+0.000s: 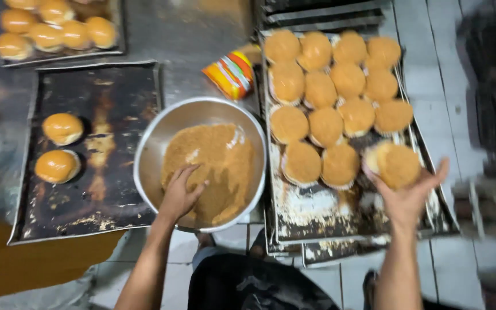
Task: Coating buns with crumbs and placing them on a tray in a bakery production area.
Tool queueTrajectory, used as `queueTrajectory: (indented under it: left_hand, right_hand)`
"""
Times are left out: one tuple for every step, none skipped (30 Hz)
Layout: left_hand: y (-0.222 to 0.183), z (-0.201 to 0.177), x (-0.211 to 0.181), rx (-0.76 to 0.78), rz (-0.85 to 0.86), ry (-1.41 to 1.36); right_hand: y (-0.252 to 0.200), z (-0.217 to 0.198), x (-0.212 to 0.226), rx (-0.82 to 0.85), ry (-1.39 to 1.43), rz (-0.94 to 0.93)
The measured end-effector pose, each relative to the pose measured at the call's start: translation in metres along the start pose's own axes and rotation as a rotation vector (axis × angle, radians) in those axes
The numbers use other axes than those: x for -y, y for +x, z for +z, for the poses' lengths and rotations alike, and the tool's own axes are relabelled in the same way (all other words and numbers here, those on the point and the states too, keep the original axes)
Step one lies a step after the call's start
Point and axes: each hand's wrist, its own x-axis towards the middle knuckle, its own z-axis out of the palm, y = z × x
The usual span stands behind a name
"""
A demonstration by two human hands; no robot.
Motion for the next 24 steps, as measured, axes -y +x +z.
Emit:
queueTrajectory:
  left_hand:
    - [0.002, 0.006, 0.009, -0.126, 0.035, -0.003]
    - [0.007, 0.011, 0.018, -0.245, 0.073, -0.003]
    - [-0.003, 0.015, 0.012, -0.272, 0.073, -0.004]
    - [-0.005, 0.015, 0.007, -0.322, 0.057, -0.063]
    - [-0.006, 0.015, 0.003, -0.371, 0.042, -0.123]
    - [-0.005, 0.011, -0.002, -0.393, 0.049, -0.123]
    - [-0.004, 0.007, -0.005, -0.476, 0.038, -0.222]
    - [-0.013, 0.006, -0.007, -0.552, 0.012, -0.32]
    - [-0.012, -0.003, -0.002, -0.568, 0.003, -0.319]
    - [-0.014, -0.013, 0.004, -0.63, 0.029, -0.287]
    - [-0.017, -0.023, 0.011, -0.692, 0.054, -0.254]
    - [-0.016, -0.035, 0.022, -0.706, 0.026, -0.25]
    - [-0.015, -0.047, 0.035, -0.774, 0.014, -0.265]
    - [-0.025, -0.06, 0.05, -0.853, -0.013, -0.272]
    - [-0.035, -0.066, 0.067, -0.877, -0.056, -0.26]
    - [-0.038, -0.078, 0.085, -0.954, -0.1, -0.26]
    - [-0.04, -0.093, 0.102, -1.032, -0.143, -0.258]
    - [-0.045, -0.098, 0.139, -1.059, -0.127, -0.248]
    - [-0.049, -0.104, 0.175, -1.117, -0.278, -0.253]
    - [-0.057, -0.102, 0.209, -1.154, -0.435, -0.261]
    - [-0.057, -0.118, 0.223, -1.164, -0.422, -0.255]
    - [-0.059, -0.13, 0.236, -1.162, -0.54, -0.27]
    - [-0.06, -0.141, 0.25, -1.156, -0.657, -0.284]
    - [-0.052, -0.154, 0.26, -1.144, -0.638, -0.283]
  right_hand:
    - [0.007, -0.005, -0.013, 0.035, -0.045, 0.059]
    - [0.013, -0.01, -0.026, 0.065, -0.093, 0.123]
    - [0.015, -0.015, -0.037, 0.071, -0.083, 0.098]
    - [0.02, -0.016, -0.048, 0.228, -0.126, 0.063]
    - [0.026, -0.017, -0.059, 0.384, -0.172, 0.026]
    - [0.031, -0.011, -0.068, 0.382, -0.165, 0.005]
    - [0.036, -0.004, -0.077, 0.383, -0.06, 0.05]
    - [0.035, 0.001, -0.089, 0.399, 0.04, 0.107]
    - [0.04, 0.009, -0.082, 0.413, 0.041, 0.097]
    - [0.042, 0.018, -0.076, 0.423, 0.105, 0.056]
    - [0.043, 0.028, -0.069, 0.432, 0.168, 0.015]
    - [0.049, 0.028, -0.074, 0.463, 0.165, 0.014]
    - [0.054, 0.03, -0.077, 0.476, 0.134, -0.083]
    - [0.058, 0.037, -0.079, 0.507, 0.109, -0.185]
    - [0.051, 0.026, -0.066, 0.557, 0.111, -0.188]
    - [0.049, 0.022, -0.052, 0.562, -0.011, -0.24]
    - [0.05, 0.019, -0.036, 0.563, -0.131, -0.296]
    - [0.051, 0.045, -0.022, 0.558, -0.11, -0.32]
    - [0.052, 0.07, -0.008, 0.505, -0.084, -0.448]
    - [0.045, 0.083, 0.0, 0.449, -0.067, -0.558]
    - [0.04, 0.097, 0.008, 0.441, -0.055, -0.565]
    - [0.026, 0.105, 0.012, 0.356, -0.047, -0.71]
    - [0.013, 0.113, 0.015, 0.267, -0.04, -0.853]
    - [0.002, 0.12, 0.021, 0.247, -0.045, -0.843]
